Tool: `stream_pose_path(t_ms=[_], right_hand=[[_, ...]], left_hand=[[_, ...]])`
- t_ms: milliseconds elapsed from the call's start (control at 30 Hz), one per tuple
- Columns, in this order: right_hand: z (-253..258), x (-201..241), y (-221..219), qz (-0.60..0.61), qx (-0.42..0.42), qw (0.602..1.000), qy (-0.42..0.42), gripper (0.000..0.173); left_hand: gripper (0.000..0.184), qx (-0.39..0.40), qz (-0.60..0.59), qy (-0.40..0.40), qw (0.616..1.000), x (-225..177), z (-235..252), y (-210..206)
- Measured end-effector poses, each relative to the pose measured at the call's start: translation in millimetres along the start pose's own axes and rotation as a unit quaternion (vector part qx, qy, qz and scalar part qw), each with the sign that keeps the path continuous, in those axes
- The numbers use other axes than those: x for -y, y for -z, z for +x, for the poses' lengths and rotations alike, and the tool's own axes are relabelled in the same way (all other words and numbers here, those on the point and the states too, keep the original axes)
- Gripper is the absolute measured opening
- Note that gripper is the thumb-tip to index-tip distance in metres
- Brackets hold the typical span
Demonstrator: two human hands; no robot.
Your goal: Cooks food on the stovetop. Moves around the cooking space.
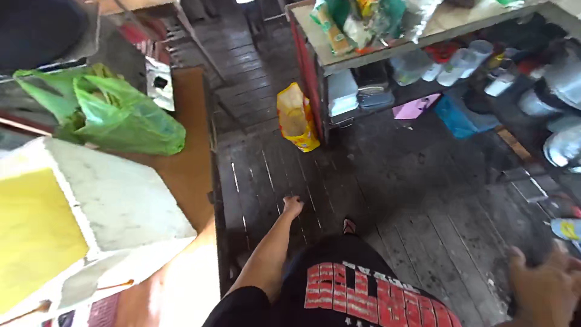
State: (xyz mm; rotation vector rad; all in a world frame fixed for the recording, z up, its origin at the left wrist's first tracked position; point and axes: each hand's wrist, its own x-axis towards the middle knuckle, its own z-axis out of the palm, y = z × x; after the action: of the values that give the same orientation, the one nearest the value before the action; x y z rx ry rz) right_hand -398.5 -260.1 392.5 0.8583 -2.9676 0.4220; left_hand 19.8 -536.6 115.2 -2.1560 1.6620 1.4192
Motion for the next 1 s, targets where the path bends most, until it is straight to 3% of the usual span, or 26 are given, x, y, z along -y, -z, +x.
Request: stream_pose_path(t_ms=[67, 133, 267, 467, 533, 600, 667, 800, 1000], right_hand=[[52.3, 58.9, -21.2, -0.033, 0.179, 0.982, 0.044, 0.066], [95.3, 127.5, -51.5, -0.075, 0.297, 0.946, 0.107, 0.059], [142.2, 268.2, -101.0, -0.12, 0.386, 0.871, 0.278, 0.057], [138.5, 477.2, -168.0, -0.12, 0.431, 0.81, 0.379, 0.052], [127.2, 527.2, -193.4, -0.108, 0.464, 0.797, 0.371, 0.052], [119.4, 565.1, -220.0, -0.119, 0.503, 0.784, 0.343, 0.053], [116.6, 600.0, -238.7, -0.142, 0.526, 0.777, 0.317, 0.054], [123.2, 644.6, -259.2, -0.174, 0.54, 0.779, 0.269, 0.055], [145.7, 718.9, -300.0, -0.212, 0.539, 0.791, 0.195, 0.052]], left_hand=[[0.056, -0.021, 0.036, 0.087, 0.995, 25.7, -3.7, 12.2], [0.06, -0.029, 0.027, 0.175, 0.984, 48.7, -14.1, 21.8], [0.061, -0.042, -0.032, 0.304, 0.951, 98.1, -19.7, 37.7], [0.042, 0.125, 0.006, 0.251, 0.96, 153.8, 36.2, 101.7], [0.04, 0.133, -0.038, 0.225, 0.964, 153.1, 77.5, 138.0], [0.043, 0.076, -0.121, 0.209, 0.967, 136.6, 122.7, 182.3], [0.048, 0.046, -0.187, 0.156, 0.969, 92.2, 166.8, 244.2], [0.051, 0.056, -0.133, 0.043, 0.989, 2.7, 257.5, 359.0], [0.049, 0.001, -0.043, -0.062, 0.997, -80.0, 422.9, 498.3]])
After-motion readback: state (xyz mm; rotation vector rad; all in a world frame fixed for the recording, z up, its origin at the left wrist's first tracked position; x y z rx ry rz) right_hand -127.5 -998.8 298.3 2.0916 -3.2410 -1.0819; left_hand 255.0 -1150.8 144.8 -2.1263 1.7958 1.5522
